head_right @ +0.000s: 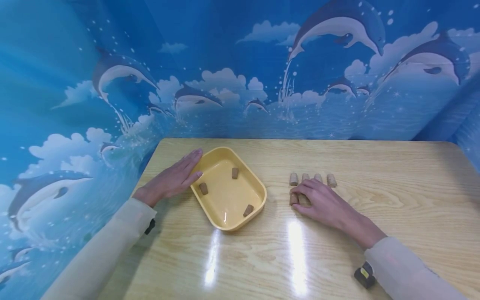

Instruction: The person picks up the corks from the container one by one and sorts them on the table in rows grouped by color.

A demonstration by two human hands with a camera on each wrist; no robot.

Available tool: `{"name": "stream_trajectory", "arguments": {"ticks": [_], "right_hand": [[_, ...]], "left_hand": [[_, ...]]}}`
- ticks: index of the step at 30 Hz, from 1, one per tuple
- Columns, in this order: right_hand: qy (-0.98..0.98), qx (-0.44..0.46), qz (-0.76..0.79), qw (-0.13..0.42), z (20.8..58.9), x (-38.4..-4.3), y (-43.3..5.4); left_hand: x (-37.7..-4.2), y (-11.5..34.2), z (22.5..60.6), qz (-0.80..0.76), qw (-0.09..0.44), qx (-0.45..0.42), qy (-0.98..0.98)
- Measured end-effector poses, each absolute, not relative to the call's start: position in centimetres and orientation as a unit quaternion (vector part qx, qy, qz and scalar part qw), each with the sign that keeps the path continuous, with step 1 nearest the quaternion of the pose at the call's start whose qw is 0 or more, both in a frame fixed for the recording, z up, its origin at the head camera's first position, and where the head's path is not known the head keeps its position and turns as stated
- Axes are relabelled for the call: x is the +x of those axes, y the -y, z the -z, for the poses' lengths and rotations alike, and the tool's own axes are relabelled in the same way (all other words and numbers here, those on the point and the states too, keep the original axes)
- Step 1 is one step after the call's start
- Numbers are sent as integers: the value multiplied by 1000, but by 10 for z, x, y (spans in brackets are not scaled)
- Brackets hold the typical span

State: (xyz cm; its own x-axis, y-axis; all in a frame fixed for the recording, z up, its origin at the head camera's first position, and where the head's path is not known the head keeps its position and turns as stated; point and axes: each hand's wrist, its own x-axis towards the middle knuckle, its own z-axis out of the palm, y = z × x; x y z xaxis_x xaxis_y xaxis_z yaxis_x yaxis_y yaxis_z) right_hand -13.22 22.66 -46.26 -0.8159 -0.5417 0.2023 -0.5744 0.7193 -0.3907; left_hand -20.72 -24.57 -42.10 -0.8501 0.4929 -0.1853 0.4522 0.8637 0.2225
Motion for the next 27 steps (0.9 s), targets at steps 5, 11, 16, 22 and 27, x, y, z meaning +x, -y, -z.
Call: {"name": "stream_trajectory", "arguments": {"ticks": [5, 11, 16, 22, 27], "right_hand": [[930, 290, -223, 37, 462, -132, -227], [934, 278, -223, 40, 458, -133, -225], [934, 275, -222, 43, 451, -135, -222], [928, 288, -232, 52, 447, -141, -217], [917, 314, -233, 77, 443, -146, -209]], "left_hand": [[-207, 246, 421, -87, 119, 247, -958], [-208, 246, 422, -89, 118, 248, -957], [-207, 246, 422, -91, 117, 250, -957], [-208, 246, 422, -83, 118, 244, -959], [-208, 246, 423, -84, 119, 243, -959]]}}
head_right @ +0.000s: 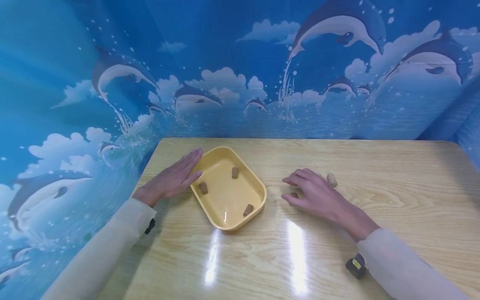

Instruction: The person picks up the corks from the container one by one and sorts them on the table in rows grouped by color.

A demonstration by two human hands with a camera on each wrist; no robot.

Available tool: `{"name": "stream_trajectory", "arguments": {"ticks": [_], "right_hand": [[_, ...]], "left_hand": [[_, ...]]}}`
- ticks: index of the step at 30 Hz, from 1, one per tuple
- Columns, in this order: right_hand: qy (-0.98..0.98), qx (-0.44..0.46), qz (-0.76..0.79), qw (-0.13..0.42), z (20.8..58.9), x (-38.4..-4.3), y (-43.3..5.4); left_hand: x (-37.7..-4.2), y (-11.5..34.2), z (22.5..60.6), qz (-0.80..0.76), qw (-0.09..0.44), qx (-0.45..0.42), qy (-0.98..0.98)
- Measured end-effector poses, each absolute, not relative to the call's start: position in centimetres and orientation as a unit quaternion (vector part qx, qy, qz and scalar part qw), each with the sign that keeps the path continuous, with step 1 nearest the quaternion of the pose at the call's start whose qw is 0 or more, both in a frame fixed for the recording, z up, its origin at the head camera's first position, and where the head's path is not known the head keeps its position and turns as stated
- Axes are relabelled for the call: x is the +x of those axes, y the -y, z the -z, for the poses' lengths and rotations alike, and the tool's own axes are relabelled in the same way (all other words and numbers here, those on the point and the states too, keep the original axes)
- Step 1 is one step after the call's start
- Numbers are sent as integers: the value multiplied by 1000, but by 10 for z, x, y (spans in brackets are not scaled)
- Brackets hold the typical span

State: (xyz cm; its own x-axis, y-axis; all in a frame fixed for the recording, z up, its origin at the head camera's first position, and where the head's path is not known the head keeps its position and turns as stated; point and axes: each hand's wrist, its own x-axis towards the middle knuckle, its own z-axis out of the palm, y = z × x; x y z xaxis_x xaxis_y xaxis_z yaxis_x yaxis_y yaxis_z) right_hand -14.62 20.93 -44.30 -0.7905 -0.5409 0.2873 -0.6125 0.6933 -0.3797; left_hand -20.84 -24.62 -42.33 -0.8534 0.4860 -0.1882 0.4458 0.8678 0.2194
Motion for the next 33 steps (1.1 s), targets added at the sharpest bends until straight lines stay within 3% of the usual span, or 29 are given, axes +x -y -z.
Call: {"name": "stream_trajectory", "arguments": {"ticks": [8, 18, 26, 33], "right_hand": [[903, 343, -235, 109, 432, -154, -189], [898, 351, -259, 51, 413, -158, -161], [875, 414, -247, 50, 410, -165, -142], [857, 460, -232, 12, 409, -169, -129]], "left_hand": [[-208, 248, 424, -85, 118, 245, -959], [-208, 248, 423, -90, 114, 253, -957], [-209, 248, 424, -88, 113, 253, -957], [-209, 249, 423, -88, 113, 256, -956]]}}
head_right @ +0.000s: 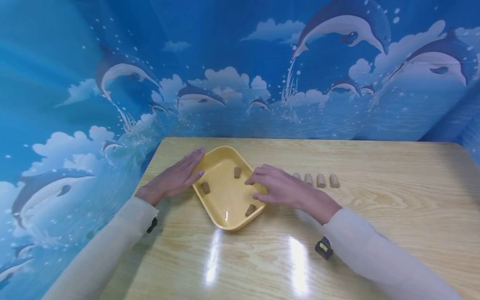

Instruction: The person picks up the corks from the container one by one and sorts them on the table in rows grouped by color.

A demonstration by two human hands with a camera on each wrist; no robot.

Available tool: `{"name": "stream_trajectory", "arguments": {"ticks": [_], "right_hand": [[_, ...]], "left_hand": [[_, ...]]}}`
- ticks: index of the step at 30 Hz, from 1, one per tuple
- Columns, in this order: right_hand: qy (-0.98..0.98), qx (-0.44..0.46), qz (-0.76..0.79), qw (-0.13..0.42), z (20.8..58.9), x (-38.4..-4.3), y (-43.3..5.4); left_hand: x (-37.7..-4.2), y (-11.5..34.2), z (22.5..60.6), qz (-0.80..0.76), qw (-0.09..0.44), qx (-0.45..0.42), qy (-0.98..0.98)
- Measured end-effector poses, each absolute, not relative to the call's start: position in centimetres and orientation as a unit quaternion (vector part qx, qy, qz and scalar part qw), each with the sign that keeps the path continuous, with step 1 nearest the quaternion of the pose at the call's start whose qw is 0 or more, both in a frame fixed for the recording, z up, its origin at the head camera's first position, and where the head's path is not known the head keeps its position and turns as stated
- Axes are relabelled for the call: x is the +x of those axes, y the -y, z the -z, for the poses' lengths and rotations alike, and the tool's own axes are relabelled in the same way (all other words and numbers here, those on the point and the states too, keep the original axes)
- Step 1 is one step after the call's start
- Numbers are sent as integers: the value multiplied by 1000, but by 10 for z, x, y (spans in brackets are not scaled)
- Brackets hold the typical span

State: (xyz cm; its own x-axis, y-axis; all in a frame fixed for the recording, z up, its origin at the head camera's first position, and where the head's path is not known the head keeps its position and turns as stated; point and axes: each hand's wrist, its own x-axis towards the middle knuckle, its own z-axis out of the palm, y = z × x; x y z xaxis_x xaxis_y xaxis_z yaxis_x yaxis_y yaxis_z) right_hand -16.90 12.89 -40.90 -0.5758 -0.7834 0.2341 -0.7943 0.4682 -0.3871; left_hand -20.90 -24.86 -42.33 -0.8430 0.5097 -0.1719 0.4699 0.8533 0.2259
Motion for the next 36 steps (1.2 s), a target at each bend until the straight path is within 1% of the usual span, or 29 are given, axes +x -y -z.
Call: {"name": "stream_trajectory", "arguments": {"ticks": [9, 15, 18, 22, 36], "right_hand": [[822, 509, -247, -63, 411, -174, -119], [814, 533, -211, -96, 412, -178, -111], [805, 543, -207, -122, 412, -180, -107], [797, 545, -206, -162, 411, -182, -101], [797, 533, -141, -246, 407, -185, -80]], "left_hand": [[-210, 248, 424, -84, 112, 254, -957], [-210, 247, 423, -84, 113, 256, -956], [-209, 248, 423, -84, 110, 260, -956], [-210, 248, 424, -86, 111, 260, -955], [-210, 248, 424, -89, 111, 260, -955]]}}
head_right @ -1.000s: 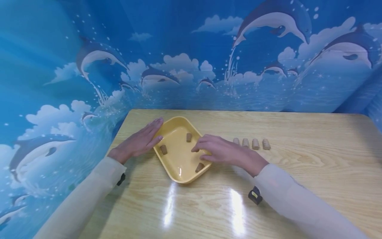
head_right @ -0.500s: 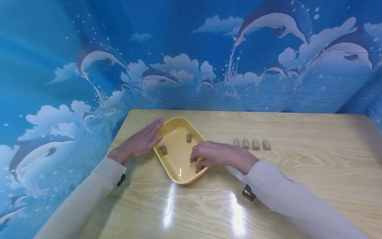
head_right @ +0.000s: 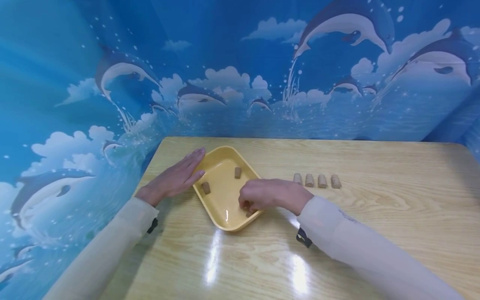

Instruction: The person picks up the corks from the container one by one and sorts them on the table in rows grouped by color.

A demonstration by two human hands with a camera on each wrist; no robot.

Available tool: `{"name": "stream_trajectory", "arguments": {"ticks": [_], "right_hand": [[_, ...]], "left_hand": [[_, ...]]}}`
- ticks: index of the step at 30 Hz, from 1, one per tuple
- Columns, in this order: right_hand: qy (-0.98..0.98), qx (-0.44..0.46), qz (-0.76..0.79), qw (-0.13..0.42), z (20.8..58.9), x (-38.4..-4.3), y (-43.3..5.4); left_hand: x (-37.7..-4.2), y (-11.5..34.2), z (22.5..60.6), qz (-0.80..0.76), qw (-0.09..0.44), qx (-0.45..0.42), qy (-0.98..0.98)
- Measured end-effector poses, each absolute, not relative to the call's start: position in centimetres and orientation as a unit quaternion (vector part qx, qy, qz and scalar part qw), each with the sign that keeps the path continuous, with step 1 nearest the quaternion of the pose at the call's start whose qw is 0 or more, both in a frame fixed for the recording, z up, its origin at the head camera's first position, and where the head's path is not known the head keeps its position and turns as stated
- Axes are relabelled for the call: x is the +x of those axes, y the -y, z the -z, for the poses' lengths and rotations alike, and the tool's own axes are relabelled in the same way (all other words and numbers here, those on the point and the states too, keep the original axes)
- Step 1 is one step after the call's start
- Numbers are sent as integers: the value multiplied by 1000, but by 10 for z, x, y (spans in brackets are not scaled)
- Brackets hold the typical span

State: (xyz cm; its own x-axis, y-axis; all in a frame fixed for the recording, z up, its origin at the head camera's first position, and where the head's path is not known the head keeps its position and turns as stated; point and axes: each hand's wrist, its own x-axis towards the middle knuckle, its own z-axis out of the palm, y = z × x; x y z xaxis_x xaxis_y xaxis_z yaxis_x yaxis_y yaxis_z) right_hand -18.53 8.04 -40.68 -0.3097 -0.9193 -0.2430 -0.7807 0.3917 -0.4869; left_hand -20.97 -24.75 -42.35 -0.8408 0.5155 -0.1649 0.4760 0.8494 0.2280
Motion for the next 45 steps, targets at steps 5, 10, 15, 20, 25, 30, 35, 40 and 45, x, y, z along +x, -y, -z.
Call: {"name": "stream_trajectory", "arguments": {"ticks": [5, 10, 15, 20, 25, 30, 35, 40, 45], "right_hand": [[-807, -519, 121, 256, 405, -185, -79], [-807, -531, 122, 226, 405, -185, -80], [-814, -535, 124, 188, 407, -183, -81], [-819, -533, 131, 167, 409, -180, -81], [-816, -537, 146, 156, 411, -180, -83], [-808, -542, 181, 146, 412, -181, -86], [-806, -538, 211, 131, 412, -180, -93], [-813, -513, 245, 123, 405, -178, -101], [-820, -493, 272, 105, 397, -176, -110]], "left_hand": [[-210, 247, 424, -87, 113, 257, -956], [-210, 247, 424, -90, 112, 257, -956], [-210, 247, 425, -88, 111, 254, -957], [-210, 248, 425, -85, 112, 249, -958], [-209, 247, 425, -90, 112, 247, -958], [-209, 247, 425, -88, 112, 247, -958], [-210, 247, 425, -86, 112, 250, -958], [-209, 247, 424, -85, 112, 253, -957], [-207, 247, 423, -83, 110, 257, -956]]}}
